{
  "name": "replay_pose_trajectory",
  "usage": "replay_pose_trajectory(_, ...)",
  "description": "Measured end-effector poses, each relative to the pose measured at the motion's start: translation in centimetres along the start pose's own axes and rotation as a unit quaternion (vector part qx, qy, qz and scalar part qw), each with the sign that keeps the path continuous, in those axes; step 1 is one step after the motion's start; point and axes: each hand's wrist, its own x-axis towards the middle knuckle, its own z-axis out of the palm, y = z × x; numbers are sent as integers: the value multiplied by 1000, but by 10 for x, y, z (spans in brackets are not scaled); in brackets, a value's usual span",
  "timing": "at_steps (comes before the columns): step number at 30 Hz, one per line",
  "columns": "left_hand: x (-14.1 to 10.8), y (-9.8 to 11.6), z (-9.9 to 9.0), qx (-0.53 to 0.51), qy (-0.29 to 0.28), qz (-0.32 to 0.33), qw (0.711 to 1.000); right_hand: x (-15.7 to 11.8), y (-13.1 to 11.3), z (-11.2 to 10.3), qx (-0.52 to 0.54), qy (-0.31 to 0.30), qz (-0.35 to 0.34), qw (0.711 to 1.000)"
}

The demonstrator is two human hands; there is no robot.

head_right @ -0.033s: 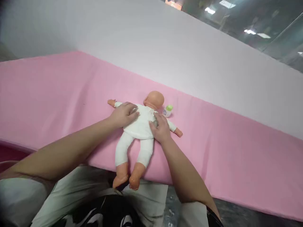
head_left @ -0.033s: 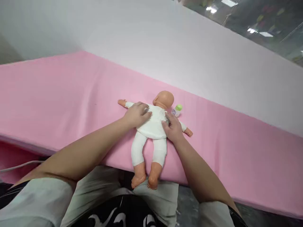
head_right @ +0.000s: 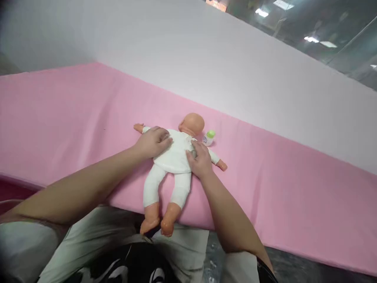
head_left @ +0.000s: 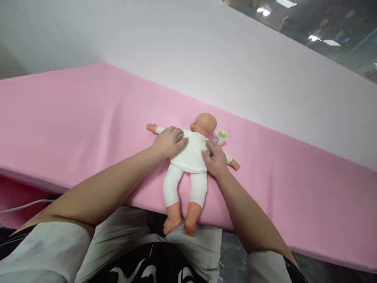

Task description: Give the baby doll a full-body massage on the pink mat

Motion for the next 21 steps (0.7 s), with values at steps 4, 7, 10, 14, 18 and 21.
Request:
replay_pose_trajectory(4, -2, 3, -6, 35, -100, -103, 989, 0, -3, -3, -7, 3, 6, 1000)
replay_pose_trajectory(7, -1, 1, -8, 55, -156, -131, 977, 0, -5, -3, -13, -10, 15, 1000)
replay_pose_trajectory(10, 0, -2, -9, 72, -145, -140, 977, 0, -6, -2, -26, -8, 28, 999)
replay_pose_trajectory(14, 2, -5, -5, 53, -176, -122, 975, 1, -4, 3, -15, -14, 47, 999)
replay_pose_trajectory(18, 2, -4, -1, -61, -146, -97, 983, 4, 3, 9, 71, -54, 113, 990)
replay_pose_trajectory(21, -2, 0, -3, -125, -98, -53, 986, 5, 9, 11, 184, -64, 159, 968)
